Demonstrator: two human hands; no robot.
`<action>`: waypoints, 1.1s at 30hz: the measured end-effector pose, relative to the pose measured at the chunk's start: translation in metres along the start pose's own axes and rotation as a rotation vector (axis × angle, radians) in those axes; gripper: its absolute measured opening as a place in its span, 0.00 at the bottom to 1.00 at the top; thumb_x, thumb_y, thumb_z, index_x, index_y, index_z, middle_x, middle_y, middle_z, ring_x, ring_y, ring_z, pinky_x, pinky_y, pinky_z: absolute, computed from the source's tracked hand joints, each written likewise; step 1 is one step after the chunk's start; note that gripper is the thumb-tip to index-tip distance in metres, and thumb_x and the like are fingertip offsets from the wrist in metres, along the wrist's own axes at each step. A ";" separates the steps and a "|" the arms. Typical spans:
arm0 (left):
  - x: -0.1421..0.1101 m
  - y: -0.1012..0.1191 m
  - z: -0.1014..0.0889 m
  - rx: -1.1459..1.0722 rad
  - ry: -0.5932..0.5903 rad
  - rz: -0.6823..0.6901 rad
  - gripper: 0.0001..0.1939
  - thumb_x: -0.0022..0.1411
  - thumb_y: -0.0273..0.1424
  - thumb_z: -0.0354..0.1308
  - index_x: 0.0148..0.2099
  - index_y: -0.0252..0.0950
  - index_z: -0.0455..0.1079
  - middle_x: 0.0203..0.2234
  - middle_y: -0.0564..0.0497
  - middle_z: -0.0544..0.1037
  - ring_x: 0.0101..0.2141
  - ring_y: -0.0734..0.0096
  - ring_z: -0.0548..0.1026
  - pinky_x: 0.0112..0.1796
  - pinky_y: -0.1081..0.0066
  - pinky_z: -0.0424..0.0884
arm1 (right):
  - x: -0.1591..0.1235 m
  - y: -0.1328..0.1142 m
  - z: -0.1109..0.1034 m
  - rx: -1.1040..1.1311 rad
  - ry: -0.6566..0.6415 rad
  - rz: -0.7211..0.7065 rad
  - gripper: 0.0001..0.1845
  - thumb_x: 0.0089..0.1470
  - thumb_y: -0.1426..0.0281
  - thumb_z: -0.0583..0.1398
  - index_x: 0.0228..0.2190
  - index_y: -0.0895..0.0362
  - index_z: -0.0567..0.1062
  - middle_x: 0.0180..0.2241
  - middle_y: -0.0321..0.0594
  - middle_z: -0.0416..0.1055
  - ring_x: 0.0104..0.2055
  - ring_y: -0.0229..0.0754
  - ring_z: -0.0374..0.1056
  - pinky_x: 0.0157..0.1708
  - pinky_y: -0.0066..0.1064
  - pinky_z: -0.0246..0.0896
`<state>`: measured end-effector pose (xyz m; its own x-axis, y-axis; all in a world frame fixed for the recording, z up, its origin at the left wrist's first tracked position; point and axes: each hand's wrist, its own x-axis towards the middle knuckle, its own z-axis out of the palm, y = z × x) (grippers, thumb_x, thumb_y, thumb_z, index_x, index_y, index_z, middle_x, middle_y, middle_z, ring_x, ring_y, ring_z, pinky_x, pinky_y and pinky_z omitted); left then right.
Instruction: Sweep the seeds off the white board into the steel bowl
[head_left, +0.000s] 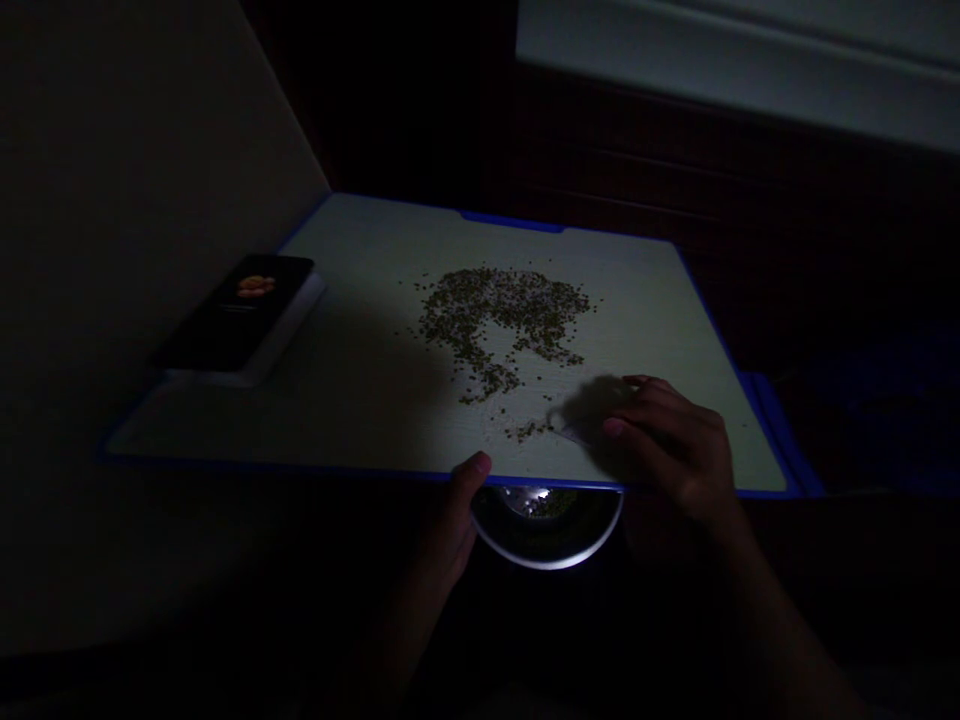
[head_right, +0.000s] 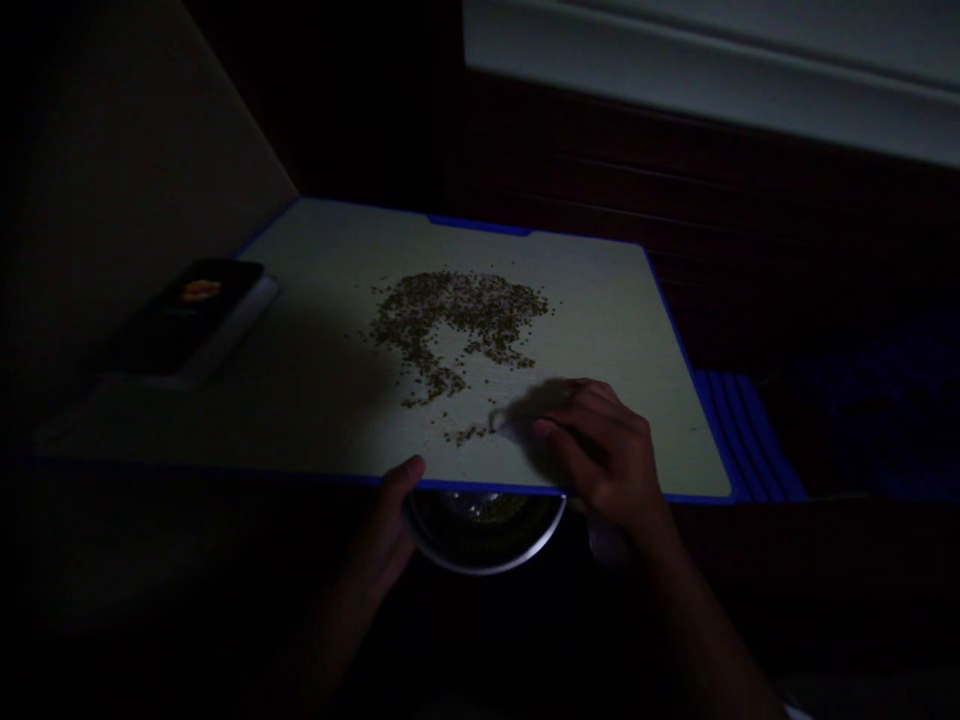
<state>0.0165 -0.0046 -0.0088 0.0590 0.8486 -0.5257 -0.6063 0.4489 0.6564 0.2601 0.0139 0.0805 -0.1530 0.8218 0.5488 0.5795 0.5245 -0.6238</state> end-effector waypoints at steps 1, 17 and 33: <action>0.000 0.000 -0.001 0.007 0.006 -0.009 0.21 0.57 0.43 0.74 0.47 0.35 0.83 0.45 0.39 0.89 0.64 0.37 0.75 0.66 0.48 0.66 | 0.000 -0.001 0.000 -0.017 0.017 0.007 0.05 0.62 0.69 0.67 0.36 0.48 0.86 0.31 0.35 0.80 0.37 0.48 0.78 0.52 0.54 0.74; 0.001 -0.001 0.000 -0.010 -0.041 -0.009 0.25 0.56 0.44 0.75 0.51 0.35 0.83 0.48 0.42 0.89 0.64 0.41 0.75 0.66 0.51 0.68 | 0.000 0.005 0.003 -0.135 -0.062 -0.075 0.06 0.62 0.70 0.65 0.38 0.49 0.85 0.31 0.36 0.81 0.36 0.47 0.77 0.55 0.54 0.71; 0.000 -0.002 -0.001 -0.033 -0.032 -0.014 0.26 0.58 0.43 0.74 0.54 0.34 0.82 0.51 0.42 0.88 0.64 0.43 0.75 0.66 0.52 0.68 | 0.003 -0.002 0.002 -0.114 -0.131 -0.130 0.07 0.62 0.71 0.65 0.39 0.47 0.85 0.28 0.34 0.78 0.34 0.46 0.75 0.57 0.55 0.70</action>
<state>0.0172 -0.0056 -0.0106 0.0926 0.8510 -0.5169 -0.6311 0.4517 0.6306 0.2574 0.0157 0.0821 -0.3305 0.7748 0.5390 0.6337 0.6054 -0.4816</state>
